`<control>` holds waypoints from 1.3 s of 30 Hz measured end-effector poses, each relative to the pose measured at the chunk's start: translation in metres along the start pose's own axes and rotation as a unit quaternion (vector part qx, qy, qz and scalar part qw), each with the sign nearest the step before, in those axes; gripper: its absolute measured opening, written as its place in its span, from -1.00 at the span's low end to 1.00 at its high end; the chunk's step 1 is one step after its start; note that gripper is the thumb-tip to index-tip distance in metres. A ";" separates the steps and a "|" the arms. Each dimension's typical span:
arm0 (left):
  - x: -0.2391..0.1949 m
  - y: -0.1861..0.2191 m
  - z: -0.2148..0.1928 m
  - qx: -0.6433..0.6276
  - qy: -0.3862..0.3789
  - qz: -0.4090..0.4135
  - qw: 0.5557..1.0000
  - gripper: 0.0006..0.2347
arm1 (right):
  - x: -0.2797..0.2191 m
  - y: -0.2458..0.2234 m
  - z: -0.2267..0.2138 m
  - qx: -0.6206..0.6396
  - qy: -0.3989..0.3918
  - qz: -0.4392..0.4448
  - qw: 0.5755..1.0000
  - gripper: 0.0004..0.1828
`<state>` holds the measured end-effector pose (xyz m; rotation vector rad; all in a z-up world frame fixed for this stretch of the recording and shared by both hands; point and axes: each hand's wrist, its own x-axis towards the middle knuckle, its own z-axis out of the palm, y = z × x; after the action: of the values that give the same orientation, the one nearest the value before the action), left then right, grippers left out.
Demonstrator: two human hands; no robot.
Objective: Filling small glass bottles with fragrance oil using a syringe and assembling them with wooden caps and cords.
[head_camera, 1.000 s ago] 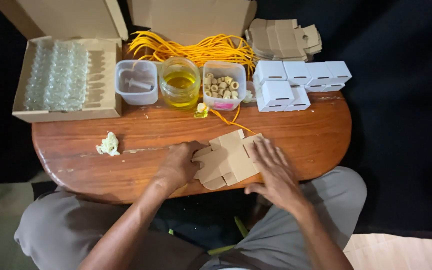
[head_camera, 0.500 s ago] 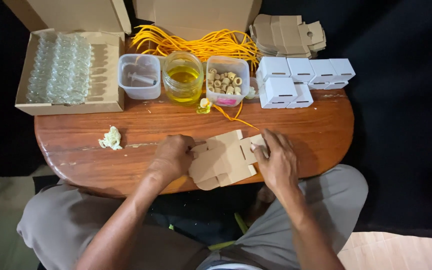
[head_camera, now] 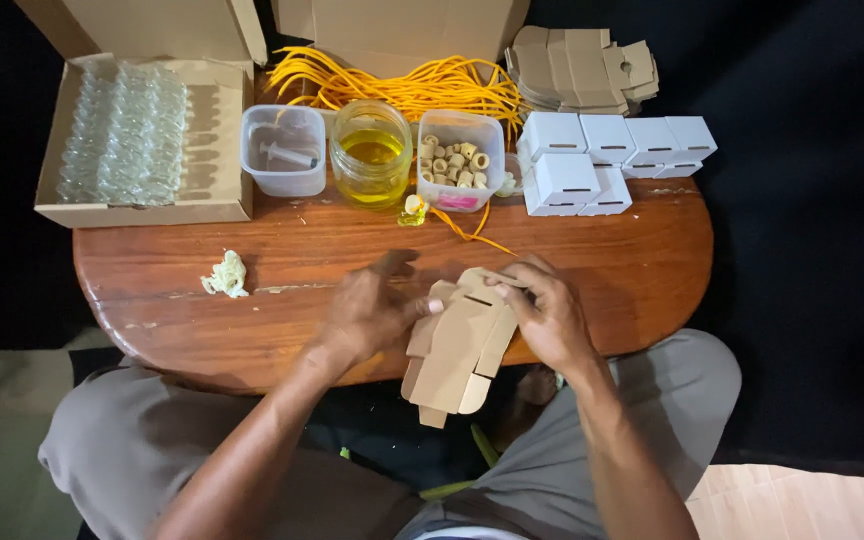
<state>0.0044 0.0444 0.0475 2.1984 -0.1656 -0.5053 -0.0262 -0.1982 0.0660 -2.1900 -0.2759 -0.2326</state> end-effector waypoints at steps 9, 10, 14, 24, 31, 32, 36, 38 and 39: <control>0.032 -0.044 0.050 -0.050 0.067 0.012 0.996 -0.64 | -0.012 0.055 0.030 0.063 0.094 0.159 0.981 -0.60; 0.033 -0.048 0.050 -0.050 0.067 0.011 0.996 -0.64 | -0.015 0.066 0.035 0.064 0.093 0.160 0.981 -0.60; 0.028 -0.044 0.047 -0.016 0.115 0.015 0.993 -0.63 | -0.020 0.079 0.043 0.132 0.087 0.167 0.973 -0.79; 0.013 -0.028 0.057 -0.030 0.163 0.116 0.979 -0.71 | -0.005 0.028 0.042 0.043 0.101 0.003 0.994 -0.82; 0.002 -0.003 0.048 -0.131 0.171 0.087 0.973 -0.85 | -0.002 0.032 0.042 0.080 0.081 -0.028 0.993 -0.87; 0.004 -0.007 0.050 -0.174 0.168 0.075 0.967 -0.84 | -0.003 0.035 0.043 0.107 0.083 -0.030 0.990 -0.87; 0.019 -0.029 0.065 -0.206 0.141 0.024 0.968 -0.81 | -0.004 0.036 0.037 0.130 0.078 -0.039 0.988 -0.89; 0.021 -0.029 0.071 -0.243 0.130 0.017 0.961 -0.79 | -0.006 0.043 0.037 0.127 0.075 -0.038 0.988 -0.87; 0.022 -0.029 0.074 -0.281 0.119 0.011 0.952 -0.76 | -0.006 0.047 0.037 0.123 0.072 -0.038 0.989 -0.85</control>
<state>-0.0073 0.0028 -0.0228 1.6758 0.0792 -0.2306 -0.0169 -0.1962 0.0070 -1.9100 -0.2917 -0.3767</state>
